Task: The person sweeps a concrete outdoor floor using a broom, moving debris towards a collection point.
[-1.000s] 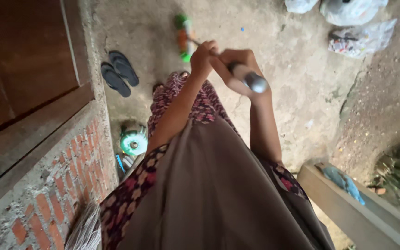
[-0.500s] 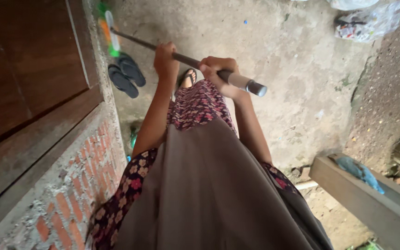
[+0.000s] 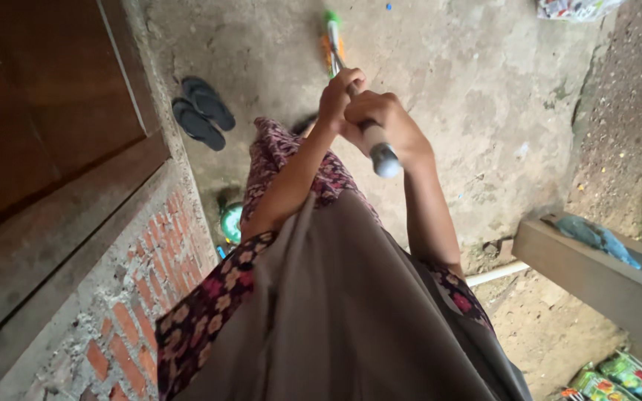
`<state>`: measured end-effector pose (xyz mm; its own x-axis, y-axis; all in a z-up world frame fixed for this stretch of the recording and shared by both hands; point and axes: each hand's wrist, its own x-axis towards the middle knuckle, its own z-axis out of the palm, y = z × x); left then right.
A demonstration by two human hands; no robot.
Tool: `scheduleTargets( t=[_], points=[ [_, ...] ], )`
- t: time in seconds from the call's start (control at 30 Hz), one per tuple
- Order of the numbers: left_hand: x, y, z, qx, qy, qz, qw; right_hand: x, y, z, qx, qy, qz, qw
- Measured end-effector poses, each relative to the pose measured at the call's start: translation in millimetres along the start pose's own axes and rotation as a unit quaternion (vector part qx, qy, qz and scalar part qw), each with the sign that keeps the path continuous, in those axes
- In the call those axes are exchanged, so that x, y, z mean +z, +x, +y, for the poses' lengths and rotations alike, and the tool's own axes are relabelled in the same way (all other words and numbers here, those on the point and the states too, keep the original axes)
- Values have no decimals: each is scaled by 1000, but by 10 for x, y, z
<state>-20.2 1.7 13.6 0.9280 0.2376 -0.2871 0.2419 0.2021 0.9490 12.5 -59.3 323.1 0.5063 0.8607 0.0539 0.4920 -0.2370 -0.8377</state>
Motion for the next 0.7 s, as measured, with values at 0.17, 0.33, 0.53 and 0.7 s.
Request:
scheduleTargets(
  t=[0.17, 0.33, 0.53, 0.7],
  points=[
    [-253, -385, 687, 22, 255, 66, 964, 8, -205, 1, -42, 153, 78, 984],
    [-530, -455, 50, 91, 373, 188, 904, 236, -452, -28, 72, 212, 141, 964],
    [219, -469, -379, -17, 316, 30, 948, 62, -1035, -34, 139, 126, 116, 975],
    [912, -652, -325, 116, 178, 12, 977, -140, -1262, -105, 150, -28, 44, 987]
  ],
)
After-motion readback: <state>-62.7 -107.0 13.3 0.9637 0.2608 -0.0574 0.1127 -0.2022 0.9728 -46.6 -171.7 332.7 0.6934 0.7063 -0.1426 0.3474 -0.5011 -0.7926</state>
